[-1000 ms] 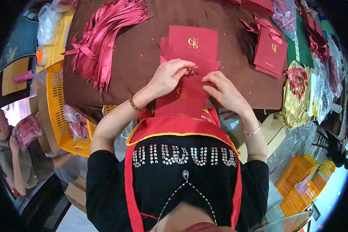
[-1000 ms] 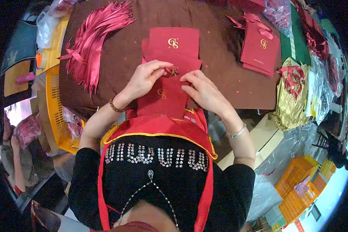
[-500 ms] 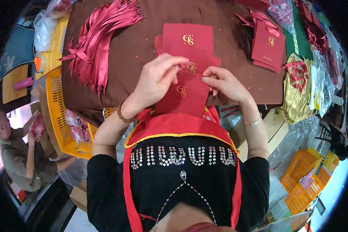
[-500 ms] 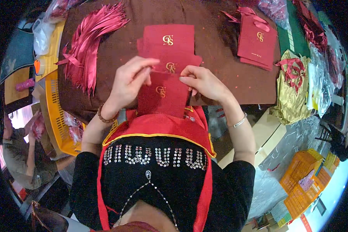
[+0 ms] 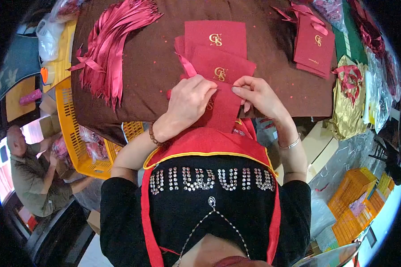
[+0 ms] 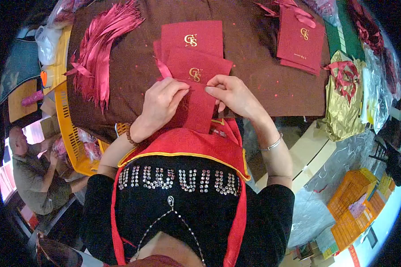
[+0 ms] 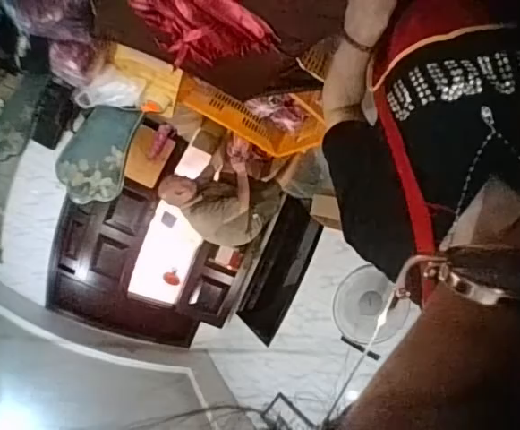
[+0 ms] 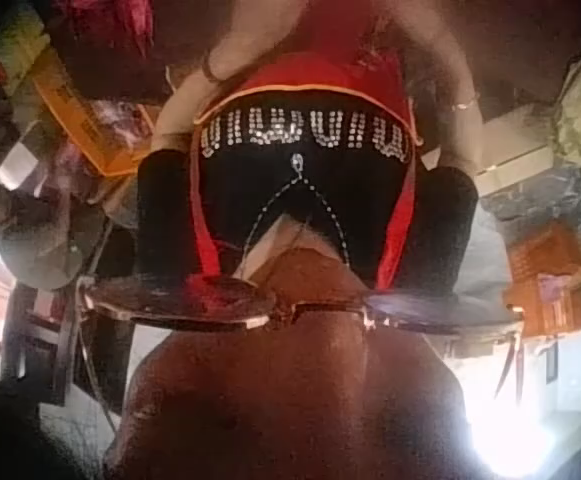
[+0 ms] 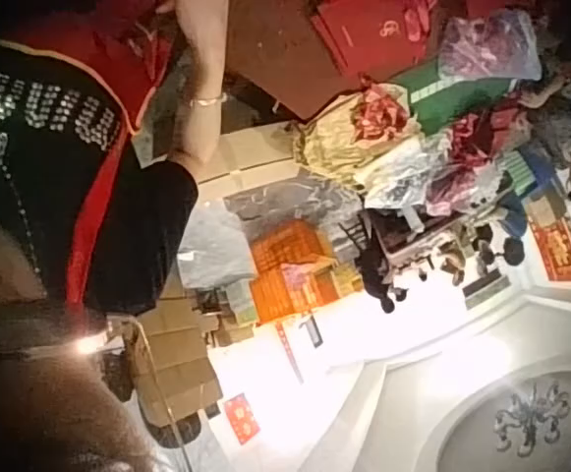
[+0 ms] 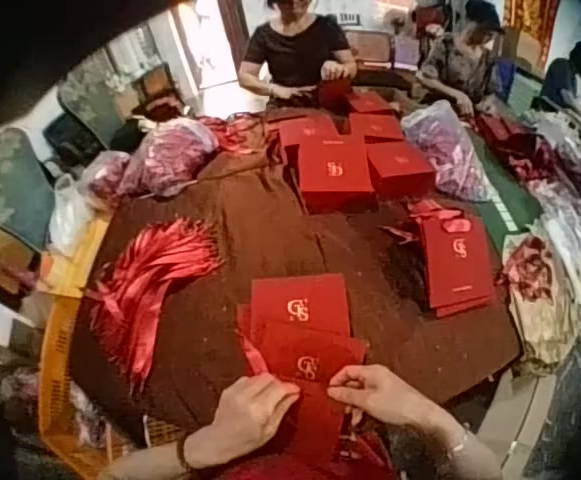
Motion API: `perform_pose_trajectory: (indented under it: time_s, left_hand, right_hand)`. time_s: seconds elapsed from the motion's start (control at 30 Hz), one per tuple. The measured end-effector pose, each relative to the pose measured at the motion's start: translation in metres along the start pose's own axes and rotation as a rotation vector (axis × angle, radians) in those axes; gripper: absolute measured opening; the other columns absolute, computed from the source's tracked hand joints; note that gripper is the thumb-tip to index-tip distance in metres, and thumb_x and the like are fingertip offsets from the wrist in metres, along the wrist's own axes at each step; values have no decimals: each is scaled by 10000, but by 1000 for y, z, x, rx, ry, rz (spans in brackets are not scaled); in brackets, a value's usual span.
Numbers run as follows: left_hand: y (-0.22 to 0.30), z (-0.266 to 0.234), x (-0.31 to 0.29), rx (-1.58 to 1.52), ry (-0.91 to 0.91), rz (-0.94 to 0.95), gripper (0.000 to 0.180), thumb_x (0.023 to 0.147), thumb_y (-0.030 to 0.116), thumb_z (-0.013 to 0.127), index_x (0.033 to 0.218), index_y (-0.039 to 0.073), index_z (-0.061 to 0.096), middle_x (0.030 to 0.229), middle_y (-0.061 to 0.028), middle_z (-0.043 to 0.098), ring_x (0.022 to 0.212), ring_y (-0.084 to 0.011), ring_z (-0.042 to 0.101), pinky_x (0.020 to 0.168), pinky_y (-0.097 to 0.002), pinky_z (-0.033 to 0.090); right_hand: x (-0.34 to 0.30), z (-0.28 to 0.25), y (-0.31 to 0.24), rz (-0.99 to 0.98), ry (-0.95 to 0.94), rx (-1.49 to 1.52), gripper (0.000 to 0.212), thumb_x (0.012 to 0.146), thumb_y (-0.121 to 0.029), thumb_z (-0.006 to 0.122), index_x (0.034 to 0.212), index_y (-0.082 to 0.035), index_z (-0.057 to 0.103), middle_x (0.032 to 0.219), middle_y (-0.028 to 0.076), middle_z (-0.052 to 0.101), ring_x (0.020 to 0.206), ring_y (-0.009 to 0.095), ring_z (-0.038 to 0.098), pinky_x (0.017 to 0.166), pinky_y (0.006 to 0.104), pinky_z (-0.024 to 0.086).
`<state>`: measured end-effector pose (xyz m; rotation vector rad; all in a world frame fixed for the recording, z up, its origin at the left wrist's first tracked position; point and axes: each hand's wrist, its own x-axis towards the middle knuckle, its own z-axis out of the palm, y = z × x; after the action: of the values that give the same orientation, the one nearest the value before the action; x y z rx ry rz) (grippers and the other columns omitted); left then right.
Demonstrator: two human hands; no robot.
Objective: The person threads pink ribbons into red gift bags by hand at an assembly station.
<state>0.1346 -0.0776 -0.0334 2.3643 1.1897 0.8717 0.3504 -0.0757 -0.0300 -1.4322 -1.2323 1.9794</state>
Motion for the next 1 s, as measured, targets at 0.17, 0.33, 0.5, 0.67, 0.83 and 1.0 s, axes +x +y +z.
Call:
perform_pose_trajectory:
  time_s: [0.17, 0.33, 0.5, 0.67, 0.83, 1.0]
  left_hand:
    - [10, 3, 3, 32, -46, 12, 91, 749, 73, 667, 824, 51, 620, 745, -75, 586, 663, -254, 581, 584, -344, 437]
    - [14, 5, 5, 86, -28, 55, 73, 749, 68, 658, 785, 54, 597, 701, -73, 554, 622, -248, 559, 554, -346, 415]
    - [21, 4, 6, 223, -47, 130, 59, 726, 66, 611, 738, 66, 553, 672, -73, 512, 581, -237, 529, 541, -343, 405]
    - [31, 2, 8, 305, -59, 179, 57, 687, 65, 562, 707, 71, 509, 654, -72, 468, 559, -224, 504, 528, -340, 394]
    - [36, 1, 5, 308, -34, 201, 68, 664, 63, 551, 703, 70, 496, 653, -70, 440, 556, -219, 490, 518, -341, 380]
    - [30, 8, -5, 311, 15, 199, 89, 672, 75, 557, 758, 57, 541, 665, -65, 470, 582, -213, 508, 541, -336, 393]
  right_hand:
    - [-4, 5, -4, -30, 52, -60, 193, 895, -197, 582, 974, -20, 577, 672, -44, 511, 503, 25, 496, 454, 162, 398]
    - [-6, 7, -3, -48, 69, -97, 192, 895, -190, 579, 974, -15, 588, 699, -41, 518, 541, 23, 483, 472, 167, 408]
    - [-11, 10, -3, -87, 79, -130, 184, 897, -183, 575, 975, -19, 598, 702, -45, 522, 560, 23, 476, 488, 171, 411]
    - [-17, 15, -3, -148, 127, -140, 148, 896, -148, 574, 967, -21, 603, 715, -32, 554, 574, 24, 498, 501, 172, 418]
    - [-21, 23, -3, -177, 126, -107, 129, 896, -126, 572, 963, -20, 602, 729, -25, 567, 565, 22, 497, 503, 173, 423]
    - [-27, 27, -3, -213, 164, -100, 143, 882, -127, 589, 963, -10, 597, 720, -17, 573, 556, 21, 489, 500, 184, 416]
